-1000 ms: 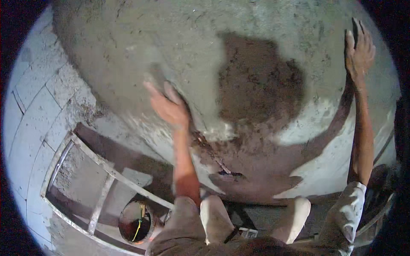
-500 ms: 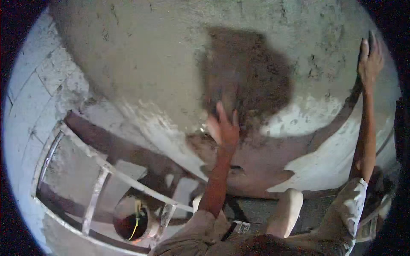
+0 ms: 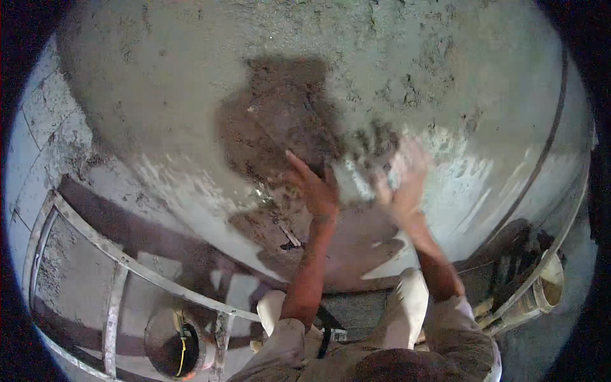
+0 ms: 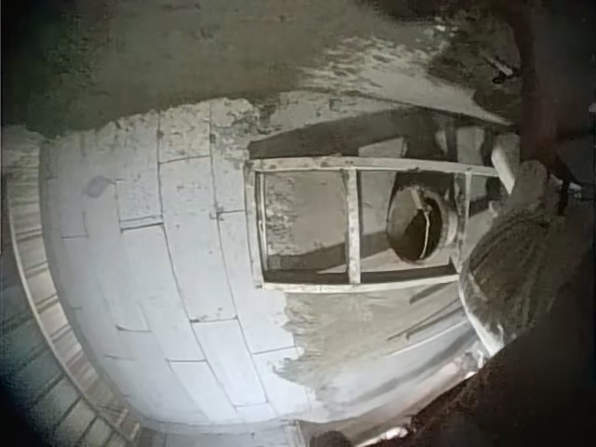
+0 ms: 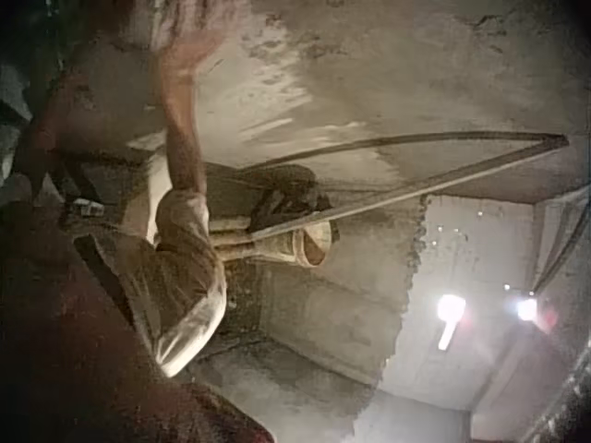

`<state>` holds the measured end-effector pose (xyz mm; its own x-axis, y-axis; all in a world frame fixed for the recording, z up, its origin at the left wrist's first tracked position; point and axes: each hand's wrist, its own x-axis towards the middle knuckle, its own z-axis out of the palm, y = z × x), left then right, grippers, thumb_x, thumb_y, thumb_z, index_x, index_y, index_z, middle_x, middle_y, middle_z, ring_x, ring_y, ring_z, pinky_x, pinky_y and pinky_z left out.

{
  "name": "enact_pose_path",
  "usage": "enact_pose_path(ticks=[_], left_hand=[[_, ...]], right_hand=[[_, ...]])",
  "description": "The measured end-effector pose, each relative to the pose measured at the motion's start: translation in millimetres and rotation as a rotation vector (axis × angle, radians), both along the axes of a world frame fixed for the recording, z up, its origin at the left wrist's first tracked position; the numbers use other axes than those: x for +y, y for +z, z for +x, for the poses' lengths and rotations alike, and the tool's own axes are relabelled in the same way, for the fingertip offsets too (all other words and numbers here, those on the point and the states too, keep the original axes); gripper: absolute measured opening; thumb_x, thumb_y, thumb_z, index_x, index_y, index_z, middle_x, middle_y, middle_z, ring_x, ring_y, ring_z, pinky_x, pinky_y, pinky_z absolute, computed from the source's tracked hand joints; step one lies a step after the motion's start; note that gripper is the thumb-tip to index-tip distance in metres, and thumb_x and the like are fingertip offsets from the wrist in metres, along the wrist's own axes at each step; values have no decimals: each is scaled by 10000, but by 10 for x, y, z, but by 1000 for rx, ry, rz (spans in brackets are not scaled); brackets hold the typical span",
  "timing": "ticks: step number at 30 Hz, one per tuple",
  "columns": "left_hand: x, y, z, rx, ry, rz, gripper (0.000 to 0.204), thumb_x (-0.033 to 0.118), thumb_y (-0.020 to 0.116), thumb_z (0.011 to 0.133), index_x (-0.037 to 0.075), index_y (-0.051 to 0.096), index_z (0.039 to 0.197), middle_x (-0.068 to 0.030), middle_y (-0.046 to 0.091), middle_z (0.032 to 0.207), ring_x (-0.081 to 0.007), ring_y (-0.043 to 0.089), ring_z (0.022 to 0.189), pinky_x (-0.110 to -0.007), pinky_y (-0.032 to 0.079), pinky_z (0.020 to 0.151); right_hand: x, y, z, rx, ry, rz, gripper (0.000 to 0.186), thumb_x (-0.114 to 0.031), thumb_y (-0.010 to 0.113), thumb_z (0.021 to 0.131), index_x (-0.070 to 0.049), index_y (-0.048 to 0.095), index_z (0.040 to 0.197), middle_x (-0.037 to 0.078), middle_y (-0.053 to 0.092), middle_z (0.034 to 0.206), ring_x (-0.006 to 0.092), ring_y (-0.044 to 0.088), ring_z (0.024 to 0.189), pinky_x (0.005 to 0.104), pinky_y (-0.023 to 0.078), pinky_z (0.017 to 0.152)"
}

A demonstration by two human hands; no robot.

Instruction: The person smooths plaster onto a wall using a trowel, rinses hands and tools in a bucket of water, and applies mortar from a bucket onto the wall.

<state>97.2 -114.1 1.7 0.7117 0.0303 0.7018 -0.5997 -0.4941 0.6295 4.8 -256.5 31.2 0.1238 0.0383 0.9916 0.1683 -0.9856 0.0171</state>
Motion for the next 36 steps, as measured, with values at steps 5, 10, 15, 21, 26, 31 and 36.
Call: enact_pose_path(ticks=[5, 10, 15, 21, 26, 31, 36], left_hand=[[-149, 50, -83, -4, -188, -54, 904, 332, 569, 931, 3, -54, 1498, -324, 103, 1515, -480, 195, 1380, -514, 267, 1098], [21, 156, -71, 103, -301, -113, 895, 292, 592, 905, -18, 3, 1504, -320, 248, 1477, -442, 296, 1347, -472, 254, 1109], [682, 253, 97, 483, -704, -40, 767, 262, 638, 906, 56, 203, 1503, -252, 343, 1442, -390, 417, 1293, -449, 383, 1040], [2642, 865, -355, -177, 346, 484, 533, 166, 615, 910, 2, 439, 1385, -197, 443, 1424, -362, 375, 1346, -425, 297, 1113], [5504, 731, -572, -225, 1128, 993, 648, 495, 419, 965, 128, 308, 1488, -183, 347, 1488, -367, 406, 1315, -470, 322, 1087], [5592, 672, -708, 71, 1038, 592, 701, 427, 588, 900, 105, 331, 1467, -184, 423, 1444, -456, 410, 1275, -493, 402, 1017], [5105, 1156, -792, 684, 826, 728, 545, 372, 501, 963, 111, 409, 1432, -147, 501, 1389, -366, 412, 1315, -449, 376, 1047]], right_hand=[[207, -475, 303, 323, 43, 7, 495, -155, 667, 744, -124, 562, 1227, 179, 445, 1359, 424, 365, 1282, 586, 269, 1070], [420, -446, 622, 363, 235, 77, 671, -107, 619, 760, -46, 395, 1389, 193, 472, 1312, 433, 388, 1211, 557, 327, 1000], [526, -872, 1023, 214, -86, -12, 703, -173, 694, 719, -54, 435, 1361, 182, 493, 1230, 396, 402, 1202, 547, 341, 983], [-209, -1268, 629, 192, -141, 367, 752, -190, 657, 811, 64, 290, 1417, 295, 444, 1281, 424, 405, 1223, 580, 262, 1049], [-561, 457, 304, -195, -193, 409, 670, -176, 622, 898, 61, 278, 1422, 289, 458, 1294, 437, 422, 1192, 465, 305, 1029], [-917, 1915, 409, -403, -168, 136, 624, -226, 665, 887, 9, 365, 1382, 232, 514, 1109, 366, 499, 994, 447, 410, 872], [-309, 2141, 814, -441, -144, -39, 641, -160, 654, 864, 6, 337, 1396, 256, 516, 1083, 419, 488, 986, 496, 391, 878]])
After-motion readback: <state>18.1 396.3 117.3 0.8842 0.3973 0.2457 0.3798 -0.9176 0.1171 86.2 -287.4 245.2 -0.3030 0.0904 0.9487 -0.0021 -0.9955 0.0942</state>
